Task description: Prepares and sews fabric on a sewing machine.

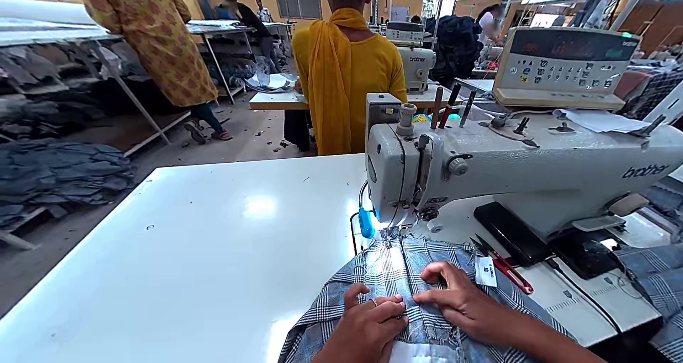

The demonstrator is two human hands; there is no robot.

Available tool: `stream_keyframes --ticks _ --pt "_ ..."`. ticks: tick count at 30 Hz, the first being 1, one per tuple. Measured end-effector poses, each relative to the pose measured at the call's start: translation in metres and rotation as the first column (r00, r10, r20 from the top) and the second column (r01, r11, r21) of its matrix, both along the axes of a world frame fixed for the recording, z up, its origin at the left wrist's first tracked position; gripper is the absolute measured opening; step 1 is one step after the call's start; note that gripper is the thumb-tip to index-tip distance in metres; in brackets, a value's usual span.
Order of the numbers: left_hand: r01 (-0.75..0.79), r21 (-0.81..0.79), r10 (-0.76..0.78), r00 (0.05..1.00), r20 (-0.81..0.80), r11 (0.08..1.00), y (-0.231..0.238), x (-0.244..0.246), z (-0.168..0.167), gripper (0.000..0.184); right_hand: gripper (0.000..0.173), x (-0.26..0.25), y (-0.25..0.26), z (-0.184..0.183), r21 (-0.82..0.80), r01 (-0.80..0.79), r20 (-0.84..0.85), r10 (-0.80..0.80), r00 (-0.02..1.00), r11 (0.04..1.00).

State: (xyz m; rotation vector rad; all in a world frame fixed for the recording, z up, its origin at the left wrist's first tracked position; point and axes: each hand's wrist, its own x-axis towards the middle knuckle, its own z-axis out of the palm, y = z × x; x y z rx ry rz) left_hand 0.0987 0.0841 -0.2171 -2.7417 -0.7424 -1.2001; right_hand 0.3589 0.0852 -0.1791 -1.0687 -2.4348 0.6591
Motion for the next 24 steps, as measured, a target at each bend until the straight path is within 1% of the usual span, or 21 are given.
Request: stream_keyframes --ticks 2,4,6,9,10,12,14,16,18,22,24 --pt "0.0 -0.003 0.0 1.0 -0.008 1.0 0.0 0.0 0.001 0.025 0.047 -0.002 0.009 0.016 -0.223 -0.014 0.017 0.019 1.0 0.975" --pt "0.002 -0.017 -0.003 1.0 -0.016 1.0 -0.001 -0.001 0.001 0.024 0.046 -0.006 0.02 0.034 -0.4 -0.032 0.088 0.073 0.993 0.916" --pt "0.001 -0.037 -0.002 1.0 -0.02 0.999 -0.001 -0.001 0.002 0.023 0.042 -0.013 0.032 0.049 -0.526 -0.048 0.151 0.149 0.977 0.849" --pt "0.001 -0.075 -0.003 1.0 -0.022 0.997 -0.002 -0.002 0.004 0.022 0.036 -0.019 0.048 0.061 -0.615 -0.119 0.204 0.303 0.931 0.779" --pt "0.0 -0.086 -0.002 1.0 -0.023 0.996 -0.003 -0.002 0.005 0.022 0.037 -0.022 0.052 0.066 -0.668 -0.114 0.219 0.341 0.914 0.735" --pt "0.002 -0.108 -0.004 1.0 -0.021 0.994 -0.003 -0.002 0.007 0.023 0.039 -0.024 0.058 0.068 -0.774 -0.049 0.241 0.365 0.899 0.631" --pt "0.006 -0.125 -0.009 1.0 -0.024 0.992 -0.004 -0.002 0.008 0.023 0.035 -0.02 0.063 0.058 -0.864 -0.021 0.184 0.354 0.917 0.504" --pt "0.01 -0.146 -0.015 0.999 -0.03 0.989 -0.003 -0.003 0.008 0.023 0.034 -0.014 0.069 0.049 -0.913 -0.064 0.084 0.339 0.937 0.403" --pt "0.009 -0.164 -0.014 1.0 -0.027 0.986 -0.004 -0.003 0.009 0.023 0.036 -0.012 0.071 0.047 -0.927 -0.091 0.046 0.351 0.935 0.364" --pt "0.011 -0.165 -0.013 1.0 -0.012 0.986 -0.004 -0.004 0.008 0.022 0.039 -0.013 0.072 0.049 -0.914 -0.109 0.061 0.4 0.915 0.39" --pt "0.006 -0.163 -0.008 1.0 -0.012 0.987 -0.004 -0.002 0.008 0.023 0.037 -0.013 0.073 0.05 -0.911 -0.113 0.067 0.413 0.908 0.397"
